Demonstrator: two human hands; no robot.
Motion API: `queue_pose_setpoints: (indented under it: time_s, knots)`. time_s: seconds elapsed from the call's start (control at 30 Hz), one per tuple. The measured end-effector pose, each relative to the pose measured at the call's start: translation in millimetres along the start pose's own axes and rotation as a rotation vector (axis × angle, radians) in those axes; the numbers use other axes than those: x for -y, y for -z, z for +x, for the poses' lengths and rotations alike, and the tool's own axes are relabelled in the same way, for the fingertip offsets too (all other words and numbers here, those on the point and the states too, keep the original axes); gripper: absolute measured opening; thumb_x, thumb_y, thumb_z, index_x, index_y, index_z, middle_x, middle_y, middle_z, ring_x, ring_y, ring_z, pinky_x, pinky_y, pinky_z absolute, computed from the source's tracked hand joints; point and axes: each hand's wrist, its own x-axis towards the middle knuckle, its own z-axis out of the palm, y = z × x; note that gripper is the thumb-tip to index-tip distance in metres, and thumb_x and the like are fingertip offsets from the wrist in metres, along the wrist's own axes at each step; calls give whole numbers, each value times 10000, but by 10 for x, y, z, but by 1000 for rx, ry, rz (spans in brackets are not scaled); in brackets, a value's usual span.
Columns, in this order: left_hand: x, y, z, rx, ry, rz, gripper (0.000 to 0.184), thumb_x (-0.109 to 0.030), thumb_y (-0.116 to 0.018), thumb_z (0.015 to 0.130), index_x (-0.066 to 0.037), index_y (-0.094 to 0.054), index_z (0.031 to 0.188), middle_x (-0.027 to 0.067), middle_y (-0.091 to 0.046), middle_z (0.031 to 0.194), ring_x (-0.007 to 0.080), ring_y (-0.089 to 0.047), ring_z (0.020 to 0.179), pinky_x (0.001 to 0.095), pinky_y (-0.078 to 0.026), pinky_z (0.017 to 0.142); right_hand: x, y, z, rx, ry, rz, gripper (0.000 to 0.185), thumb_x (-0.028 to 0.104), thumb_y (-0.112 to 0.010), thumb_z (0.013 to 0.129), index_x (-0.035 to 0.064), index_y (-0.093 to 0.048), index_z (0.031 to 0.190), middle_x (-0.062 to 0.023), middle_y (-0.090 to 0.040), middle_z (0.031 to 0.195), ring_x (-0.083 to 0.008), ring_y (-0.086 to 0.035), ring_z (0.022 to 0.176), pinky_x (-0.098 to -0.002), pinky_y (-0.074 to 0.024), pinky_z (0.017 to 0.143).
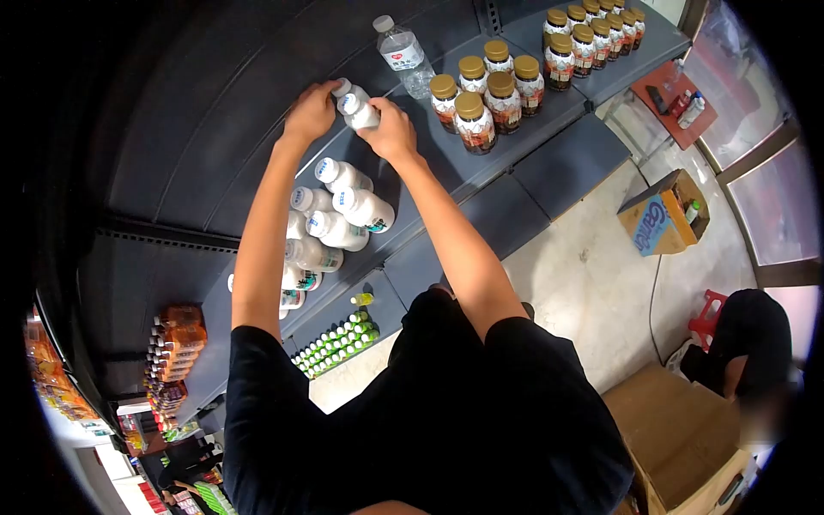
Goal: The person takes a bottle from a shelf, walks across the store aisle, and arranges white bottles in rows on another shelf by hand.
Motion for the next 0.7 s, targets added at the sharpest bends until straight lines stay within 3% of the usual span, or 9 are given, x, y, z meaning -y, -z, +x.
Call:
queue_pose_setpoints:
  time_s: [0.07, 0.27, 0.37, 0.47, 0.57, 0.7]
  knots:
    - [-258, 184, -42, -5, 91, -5, 408, -230, -602, 937, -163, -654, 1336, 143, -672, 1313, 379, -660, 1191, 489, -540, 1001, 57, 69, -96, -45, 10, 26, 553, 140, -887, 750, 79, -667, 1254, -133, -721, 1238, -345, -690, 1137, -430, -545, 952]
    - [-202, 208, 42, 44, 211, -32, 453, -392, -668, 923, -165, -666, 1315, 160, -720, 1240, 385, -681, 1161, 490, -552, 986, -77, 206, -361, -70, 145, 78, 539, 179, -898, 754, 73, -680, 1236, -145, -729, 1197, -338, -706, 1078, -432, -557, 908]
    - [-168, 143, 50, -32, 81, -1, 494, -374, -696, 908, -164, -657, 1352, 170, -766, 1058, 363, -735, 1021, 454, -571, 892, -41, 322, -597, -4, 121, 115, 534, 191, -893, 758, 76, -682, 1235, -136, -737, 1165, -337, -713, 1049, -426, -565, 866]
    - [-160, 27, 112, 27, 67, 30, 569, -375, -725, 887, -180, -611, 1409, 178, -761, 1095, 374, -729, 1043, 464, -566, 911, -10, 381, -776, 25, 143, 116, 546, 220, -887, 765, 85, -684, 1254, -115, -745, 1145, -316, -720, 1018, -401, -570, 823]
    - [-134, -83, 177, 64, 96, -18, 501, -376, -683, 929, -237, -588, 1401, 148, -711, 1285, 388, -671, 1192, 495, -547, 990, 3, 425, -814, 69, 155, 134, 562, 238, -883, 772, 73, -685, 1271, -107, -746, 1169, -277, -724, 1011, -371, -571, 815]
    - [-118, -93, 232, 74, 68, -100, 425, -245, -674, 944, -249, -596, 1361, 153, -709, 1285, 405, -669, 1178, 494, -546, 971, 28, 517, -827, 115, 104, 237, 575, 313, -865, 822, 17, -683, 1280, -151, -735, 1222, -254, -717, 1063, -366, -569, 875]
